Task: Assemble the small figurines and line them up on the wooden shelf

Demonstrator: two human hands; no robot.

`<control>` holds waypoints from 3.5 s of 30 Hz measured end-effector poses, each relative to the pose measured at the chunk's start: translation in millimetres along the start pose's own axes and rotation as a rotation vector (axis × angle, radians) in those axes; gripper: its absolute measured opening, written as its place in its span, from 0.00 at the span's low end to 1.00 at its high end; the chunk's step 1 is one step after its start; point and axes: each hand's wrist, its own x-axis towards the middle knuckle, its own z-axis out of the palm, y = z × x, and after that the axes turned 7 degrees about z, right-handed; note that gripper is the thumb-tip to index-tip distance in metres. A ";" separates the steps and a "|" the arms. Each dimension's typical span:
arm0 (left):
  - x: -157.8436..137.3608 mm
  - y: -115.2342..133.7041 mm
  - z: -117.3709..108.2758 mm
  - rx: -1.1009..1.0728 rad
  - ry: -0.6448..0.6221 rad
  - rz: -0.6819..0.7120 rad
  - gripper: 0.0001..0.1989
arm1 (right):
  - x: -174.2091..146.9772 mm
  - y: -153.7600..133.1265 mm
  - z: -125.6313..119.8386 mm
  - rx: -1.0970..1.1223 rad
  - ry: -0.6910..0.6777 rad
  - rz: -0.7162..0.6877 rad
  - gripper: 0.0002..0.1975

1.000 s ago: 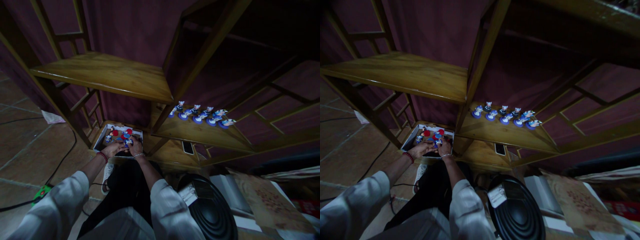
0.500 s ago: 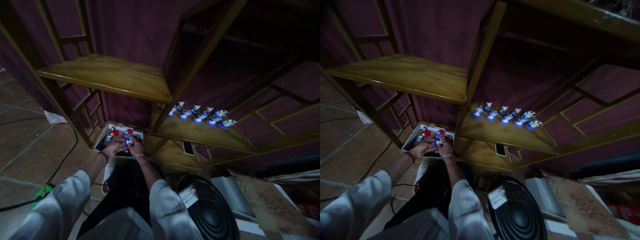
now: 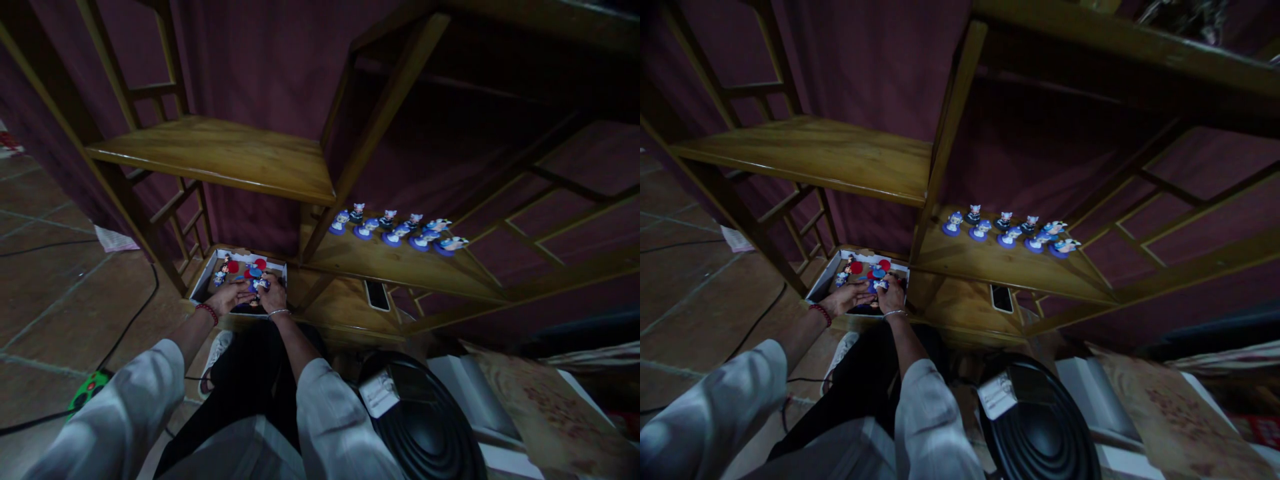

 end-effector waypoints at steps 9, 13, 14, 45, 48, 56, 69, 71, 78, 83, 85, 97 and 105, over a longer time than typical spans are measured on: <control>5.5 1.0 -2.8 0.014 -0.054 -0.038 0.03 | 1.7 3.2 2.1 0.085 0.037 -0.039 0.11; 5.4 2.6 -2.8 0.010 -0.065 -0.011 0.02 | 3.2 3.7 1.9 0.085 0.047 -0.045 0.11; 5.0 2.9 -2.4 0.010 -0.069 -0.002 0.02 | 3.4 3.8 1.7 0.081 0.049 -0.047 0.11; -0.1 4.6 1.0 0.021 -0.168 0.131 0.12 | -1.0 -3.2 -14.1 0.051 0.077 -0.166 0.10; -6.2 10.5 7.3 0.062 -0.166 0.133 0.13 | -4.6 -10.0 -23.1 0.064 0.082 -0.164 0.10; -33.1 9.2 21.1 0.070 -0.176 0.216 0.18 | -22.9 -18.1 -40.4 0.157 0.099 -0.209 0.11; -78.1 -21.8 37.5 -0.053 -0.233 0.347 0.16 | -67.4 -21.6 -76.0 0.120 0.064 -0.279 0.11; -82.1 -23.2 40.2 -0.051 -0.249 0.354 0.16 | -72.4 -22.6 -80.8 0.131 0.069 -0.293 0.11; -100.0 -19.9 52.1 -0.129 -0.206 0.308 0.12 | -84.1 -28.4 -96.1 0.125 0.071 -0.329 0.11; -105.3 -23.7 52.2 -0.205 -0.191 0.267 0.08 | -88.0 -32.9 -103.7 0.116 0.059 -0.320 0.11; -105.5 -26.7 50.6 -0.226 -0.196 0.266 0.06 | -89.1 -34.4 -105.6 0.108 0.048 -0.312 0.12; -109.2 -29.1 49.9 -0.279 -0.166 0.228 0.05 | -89.8 -39.7 -107.1 0.073 0.029 -0.258 0.13; -109.0 -28.2 50.0 -0.284 -0.175 0.228 0.06 | -88.7 -40.5 -104.5 0.083 0.031 -0.186 0.13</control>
